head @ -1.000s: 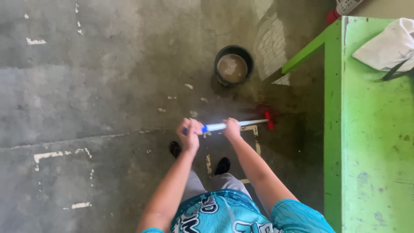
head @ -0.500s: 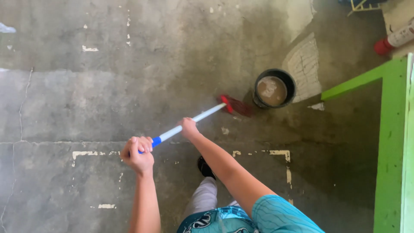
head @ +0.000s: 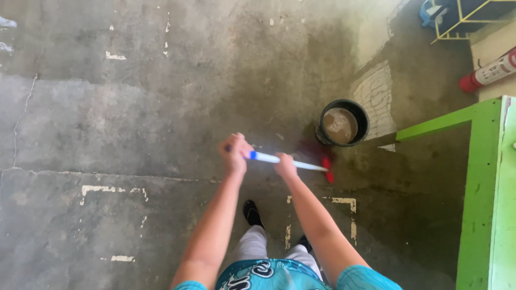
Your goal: Mopping a concrete floor with a mop and bucket.
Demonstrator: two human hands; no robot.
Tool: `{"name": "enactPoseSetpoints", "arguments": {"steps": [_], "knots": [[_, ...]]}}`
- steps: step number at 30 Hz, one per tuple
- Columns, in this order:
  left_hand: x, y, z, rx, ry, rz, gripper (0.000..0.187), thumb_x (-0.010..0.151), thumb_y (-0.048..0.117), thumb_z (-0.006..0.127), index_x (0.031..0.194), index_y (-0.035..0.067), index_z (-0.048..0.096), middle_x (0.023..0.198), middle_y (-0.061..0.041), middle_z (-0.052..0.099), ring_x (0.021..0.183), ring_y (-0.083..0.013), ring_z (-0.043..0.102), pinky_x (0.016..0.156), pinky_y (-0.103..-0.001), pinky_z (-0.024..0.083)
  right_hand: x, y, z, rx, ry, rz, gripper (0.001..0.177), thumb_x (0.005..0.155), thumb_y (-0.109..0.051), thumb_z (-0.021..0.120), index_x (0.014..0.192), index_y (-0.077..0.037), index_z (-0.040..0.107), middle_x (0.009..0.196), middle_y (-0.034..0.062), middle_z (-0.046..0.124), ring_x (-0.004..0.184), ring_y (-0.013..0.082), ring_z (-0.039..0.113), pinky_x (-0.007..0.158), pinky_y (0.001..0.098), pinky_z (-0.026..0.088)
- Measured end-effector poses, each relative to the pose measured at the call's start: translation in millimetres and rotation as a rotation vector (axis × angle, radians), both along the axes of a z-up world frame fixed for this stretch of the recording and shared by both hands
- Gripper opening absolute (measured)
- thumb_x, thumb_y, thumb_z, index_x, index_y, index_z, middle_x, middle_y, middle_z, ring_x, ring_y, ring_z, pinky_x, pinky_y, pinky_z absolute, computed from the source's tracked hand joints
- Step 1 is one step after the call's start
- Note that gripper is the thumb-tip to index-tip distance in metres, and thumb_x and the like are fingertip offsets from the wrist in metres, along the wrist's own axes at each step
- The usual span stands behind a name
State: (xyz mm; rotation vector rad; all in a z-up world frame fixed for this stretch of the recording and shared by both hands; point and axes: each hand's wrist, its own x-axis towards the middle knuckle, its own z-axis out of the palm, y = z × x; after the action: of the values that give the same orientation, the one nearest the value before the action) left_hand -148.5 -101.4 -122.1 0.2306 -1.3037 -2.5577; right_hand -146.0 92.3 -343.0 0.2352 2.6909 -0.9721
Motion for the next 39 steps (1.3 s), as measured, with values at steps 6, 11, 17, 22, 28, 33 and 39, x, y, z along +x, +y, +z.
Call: {"name": "enactPoseSetpoints", "arguments": {"steps": [6, 11, 17, 22, 28, 33, 39], "knots": [[39, 40, -50, 0.102, -0.04, -0.005, 0.033, 0.1, 0.013, 0.061, 0.071, 0.009, 0.047, 0.059, -0.002, 0.047, 0.051, -0.0137, 0.047, 0.056, -0.033, 0.045, 32, 65, -84, 0.18, -0.026, 0.046, 0.034, 0.079, -0.007, 0.07, 0.109, -0.019, 0.079, 0.111, 0.0153, 0.074, 0.11, 0.0429, 0.065, 0.1, 0.049, 0.051], [45, -53, -8, 0.03, 0.129, 0.234, 0.018, 0.099, 0.017, 0.058, 0.087, 0.007, 0.05, 0.069, -0.005, 0.052, 0.058, -0.0153, 0.049, 0.061, -0.035, 0.049, -9, -69, -13, 0.035, 0.061, 0.22, 0.032, 0.074, -0.007, 0.071, 0.102, -0.021, 0.08, 0.103, 0.0145, 0.073, 0.104, 0.0415, 0.066, 0.094, 0.05, 0.052], [33, -102, 30, -0.352, 0.342, 0.387, 0.02, 0.1, 0.014, 0.061, 0.111, 0.005, 0.046, 0.07, -0.005, 0.054, 0.058, -0.0162, 0.055, 0.064, -0.036, 0.055, -100, -169, -9, -0.136, 0.292, 0.472, 0.035, 0.072, -0.003, 0.072, 0.1, -0.023, 0.081, 0.098, 0.0115, 0.073, 0.104, 0.0367, 0.067, 0.093, 0.046, 0.054], [-10, -74, 41, -0.434, 0.368, 0.352, 0.021, 0.101, 0.005, 0.063, 0.113, 0.005, 0.045, 0.067, -0.004, 0.052, 0.053, -0.0155, 0.053, 0.052, -0.03, 0.049, -112, -141, 59, -0.206, 0.252, 0.419, 0.039, 0.071, -0.004, 0.073, 0.105, -0.022, 0.08, 0.102, 0.0095, 0.074, 0.104, 0.0349, 0.067, 0.094, 0.0428, 0.055], [-43, -29, 53, -0.205, 0.27, 0.154, 0.014, 0.104, 0.008, 0.062, 0.106, 0.004, 0.048, 0.059, -0.001, 0.048, 0.046, -0.0106, 0.047, 0.049, -0.031, 0.045, -68, -53, 32, -0.09, 0.179, 0.083, 0.037, 0.075, -0.009, 0.073, 0.11, -0.021, 0.079, 0.115, 0.0124, 0.072, 0.11, 0.0376, 0.064, 0.095, 0.0472, 0.051], [-17, -35, 25, -0.192, 0.098, 0.146, 0.02, 0.102, 0.008, 0.063, 0.086, 0.005, 0.052, 0.055, 0.0, 0.046, 0.044, -0.0102, 0.045, 0.044, -0.03, 0.043, -35, -42, 1, -0.046, 0.111, 0.093, 0.038, 0.078, -0.005, 0.066, 0.108, -0.023, 0.081, 0.107, 0.0132, 0.077, 0.105, 0.04, 0.067, 0.101, 0.0466, 0.052], [19, -119, 68, -0.172, 0.112, 0.359, 0.025, 0.103, 0.007, 0.062, 0.083, 0.007, 0.047, 0.056, 0.0, 0.045, 0.045, -0.0096, 0.044, 0.048, -0.031, 0.046, -56, -173, 17, -0.109, 0.165, 0.325, 0.046, 0.071, -0.004, 0.072, 0.109, -0.028, 0.08, 0.11, 0.0085, 0.076, 0.106, 0.0402, 0.066, 0.097, 0.0473, 0.052]]}}
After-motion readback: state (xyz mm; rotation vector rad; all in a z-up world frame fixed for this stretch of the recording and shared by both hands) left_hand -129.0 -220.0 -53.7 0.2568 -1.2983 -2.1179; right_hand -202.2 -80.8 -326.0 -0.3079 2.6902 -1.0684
